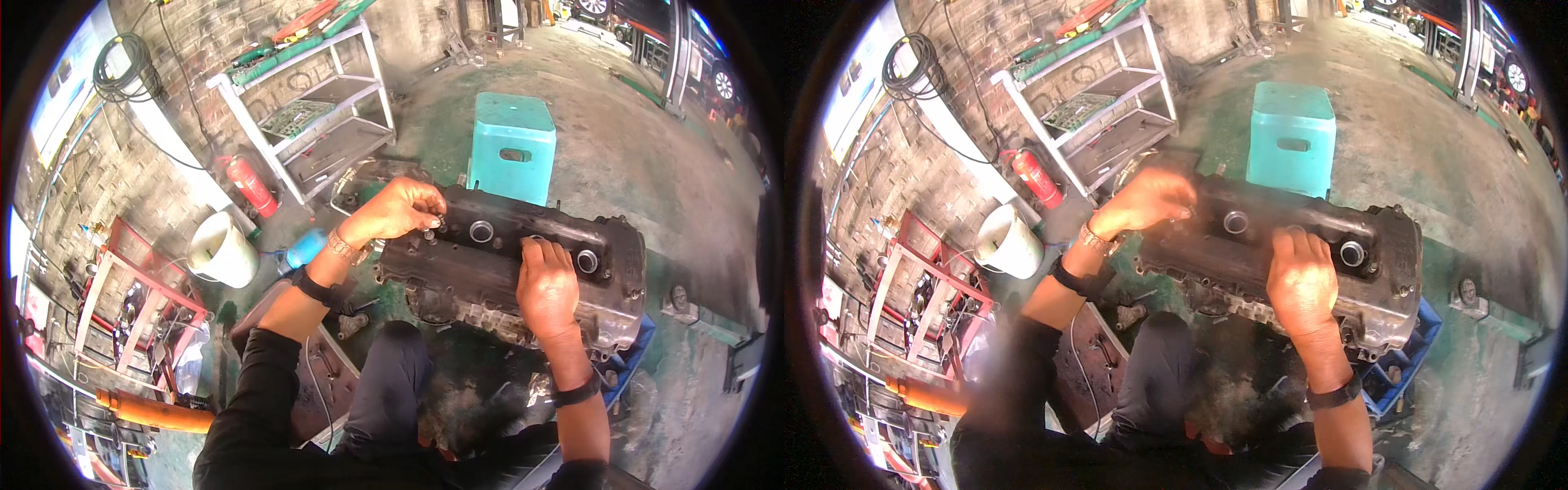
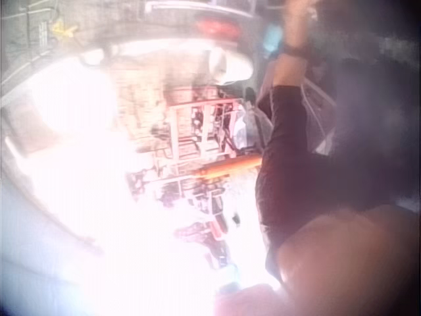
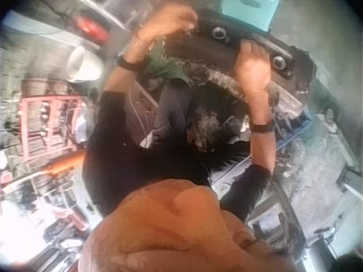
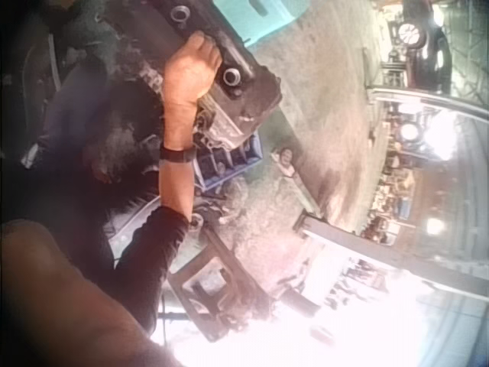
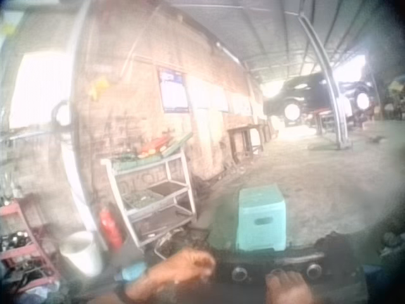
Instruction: The person assembles small engine components by hand, repeatedly picking up bolts and washers from a tray and inserting them into holes on an engine block. The person occasionally adjusts the engine's position and continues placing parts into the block.
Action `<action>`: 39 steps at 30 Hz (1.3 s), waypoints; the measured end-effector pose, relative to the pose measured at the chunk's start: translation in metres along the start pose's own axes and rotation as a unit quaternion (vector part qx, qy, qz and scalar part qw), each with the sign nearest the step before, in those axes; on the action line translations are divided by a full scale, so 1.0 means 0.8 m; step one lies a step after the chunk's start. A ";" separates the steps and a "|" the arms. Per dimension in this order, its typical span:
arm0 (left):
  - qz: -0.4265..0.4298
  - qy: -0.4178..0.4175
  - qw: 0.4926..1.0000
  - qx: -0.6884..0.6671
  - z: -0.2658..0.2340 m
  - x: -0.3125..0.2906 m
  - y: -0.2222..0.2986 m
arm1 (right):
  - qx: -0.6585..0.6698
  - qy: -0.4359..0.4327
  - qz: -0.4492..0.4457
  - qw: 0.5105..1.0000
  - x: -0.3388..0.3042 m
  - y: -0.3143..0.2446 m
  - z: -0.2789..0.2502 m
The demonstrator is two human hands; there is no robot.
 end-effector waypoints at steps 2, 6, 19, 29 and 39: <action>-0.006 -0.008 0.999 0.046 -0.001 0.002 0.001 | 0.000 0.003 -0.003 1.000 0.001 0.000 0.000; 0.021 -0.022 0.989 0.143 0.003 0.005 0.000 | 0.002 0.004 0.001 1.000 0.000 -0.001 0.000; 0.026 -0.018 0.997 0.066 0.007 0.003 -0.017 | 0.001 -0.002 0.001 1.000 0.002 -0.002 -0.001; 0.043 -0.014 0.998 0.041 0.008 -0.006 -0.009 | -0.004 0.001 0.003 1.000 0.002 -0.004 -0.001; 0.108 -0.007 0.994 0.004 0.016 -0.002 -0.017 | -0.002 0.004 0.002 1.000 0.002 -0.003 -0.001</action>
Point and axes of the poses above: each hand's wrist, its own x-axis towards the middle knuckle, its own z-axis out of the palm, y = z × x, the point moved 1 cm from there along x, towards the middle knuckle, and after that the axes turned 7 degrees about -y, right-handed, at the moved point
